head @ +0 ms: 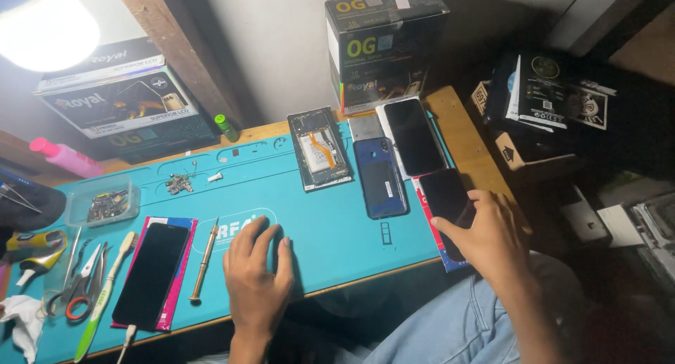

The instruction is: Assembling a mobile phone by installing the motherboard and connecting internal ribbon cables on a repair mat.

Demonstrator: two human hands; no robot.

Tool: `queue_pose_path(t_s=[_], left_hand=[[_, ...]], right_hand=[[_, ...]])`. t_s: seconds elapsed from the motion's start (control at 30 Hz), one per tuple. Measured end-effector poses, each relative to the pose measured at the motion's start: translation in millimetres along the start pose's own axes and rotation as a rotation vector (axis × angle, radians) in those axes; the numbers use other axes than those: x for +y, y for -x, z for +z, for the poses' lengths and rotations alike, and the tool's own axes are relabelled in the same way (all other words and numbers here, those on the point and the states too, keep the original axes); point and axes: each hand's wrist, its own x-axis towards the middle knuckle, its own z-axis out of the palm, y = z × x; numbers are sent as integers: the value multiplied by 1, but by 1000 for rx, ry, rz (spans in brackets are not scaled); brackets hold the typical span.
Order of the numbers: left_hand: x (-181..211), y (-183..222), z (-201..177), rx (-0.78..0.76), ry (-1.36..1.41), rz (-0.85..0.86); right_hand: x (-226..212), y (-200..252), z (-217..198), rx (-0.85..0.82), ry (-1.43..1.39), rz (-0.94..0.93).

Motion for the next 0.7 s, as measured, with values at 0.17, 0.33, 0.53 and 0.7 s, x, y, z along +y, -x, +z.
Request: queue_pose_path(t_s=[0.17,0.33,0.53,0.7], left_hand=[[0,-1,-2,-13,10,-4],[-2,0,-4,16,33,6],[-3,0,-8,28,83,8],[-3,0,-10,53,102,29]], right_hand=[[-13,2,-12,-55,-49,75],[-11,-1,-4,-26,-72,66],[-9,0,-10,-105,-389,105],[11,-5,-9,-140,-920,96]])
